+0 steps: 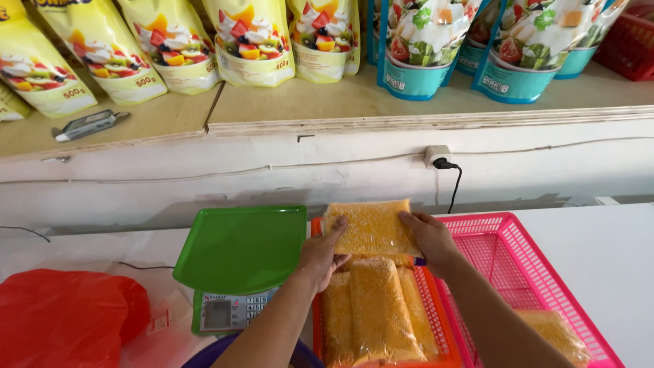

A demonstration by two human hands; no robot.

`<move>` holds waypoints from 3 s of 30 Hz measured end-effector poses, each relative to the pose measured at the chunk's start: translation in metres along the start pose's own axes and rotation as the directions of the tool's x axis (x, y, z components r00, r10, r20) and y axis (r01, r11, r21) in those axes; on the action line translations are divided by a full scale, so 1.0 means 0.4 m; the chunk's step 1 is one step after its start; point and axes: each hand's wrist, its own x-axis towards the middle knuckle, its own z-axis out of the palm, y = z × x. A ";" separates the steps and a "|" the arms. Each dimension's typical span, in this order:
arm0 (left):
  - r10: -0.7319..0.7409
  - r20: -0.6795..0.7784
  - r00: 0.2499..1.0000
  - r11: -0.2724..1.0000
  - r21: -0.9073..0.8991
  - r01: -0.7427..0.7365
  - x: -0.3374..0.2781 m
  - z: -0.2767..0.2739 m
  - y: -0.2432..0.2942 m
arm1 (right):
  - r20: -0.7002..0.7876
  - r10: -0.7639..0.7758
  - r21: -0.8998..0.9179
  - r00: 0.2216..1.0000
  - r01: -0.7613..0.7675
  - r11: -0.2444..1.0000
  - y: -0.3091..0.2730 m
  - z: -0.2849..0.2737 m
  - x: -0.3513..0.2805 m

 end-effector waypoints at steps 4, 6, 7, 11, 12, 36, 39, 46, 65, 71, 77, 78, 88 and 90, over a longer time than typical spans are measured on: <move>0.075 -0.065 0.995 0.991 0.114 -0.067 -0.035 0.037 0.013 | -0.020 -0.053 -0.115 0.998 0.050 0.992 0.067 -0.043 0.102; 0.143 -0.086 0.986 0.948 0.299 -0.111 -0.009 0.048 -0.003 | -0.122 -0.016 -0.256 0.992 -0.016 0.967 0.073 -0.053 0.115; 0.142 -0.083 0.986 0.947 0.300 -0.111 0.013 0.054 -0.012 | -0.125 -0.016 -0.255 0.992 -0.017 0.967 0.093 -0.070 0.142; 0.191 -0.034 0.981 0.902 0.401 -0.162 0.065 0.067 -0.037 | -0.100 -0.136 -0.529 0.986 0.063 0.846 0.143 -0.111 0.189; 0.188 -0.017 0.982 0.852 0.501 -0.154 0.070 0.067 -0.037 | -0.084 -0.176 -0.657 0.981 0.079 0.750 0.145 -0.113 0.188; 0.477 0.157 0.865 0.478 0.780 -0.405 -0.303 -0.135 -0.113 | 0.078 -0.191 -0.463 0.978 0.205 0.862 0.293 0.021 -0.225; 0.282 0.060 0.958 0.488 0.850 -0.197 -0.334 -0.260 -0.197 | 0.102 -0.160 -0.494 0.982 0.189 0.848 0.491 0.072 -0.278; 0.512 0.028 0.859 0.548 0.759 -0.352 -0.273 -0.504 -0.506 | 0.348 -0.328 -0.453 0.878 0.464 0.761 0.624 0.182 -0.361; 0.732 0.109 0.673 -0.068 0.994 -0.087 -0.710 -0.612 -0.251 | 0.425 -0.439 -0.782 0.792 0.566 0.262 0.505 0.392 -0.666; 0.684 0.012 0.729 0.058 0.996 -0.070 -0.673 -0.678 -0.291 | 0.370 -0.460 -0.780 0.807 0.539 0.318 0.533 0.452 -0.698; 0.651 -0.162 0.741 0.438 0.878 -0.193 -0.661 -0.735 -0.171 | 0.455 -0.366 -0.728 0.812 0.576 0.372 0.504 0.542 -0.729; 0.501 -0.275 0.821 0.619 0.777 -0.117 -0.660 -0.756 -0.138 | 0.461 -0.302 -0.739 0.834 0.550 0.389 0.498 0.560 -0.734; 0.539 0.208 0.816 0.388 0.799 -0.460 -0.322 -0.988 -0.450 | 0.404 -0.174 -0.771 0.898 0.437 0.463 0.520 0.681 -0.753; 0.596 0.231 0.769 0.099 0.929 -0.356 -0.345 -0.961 -0.445 | 0.421 -0.192 -0.762 0.887 0.460 0.455 0.526 0.688 -0.754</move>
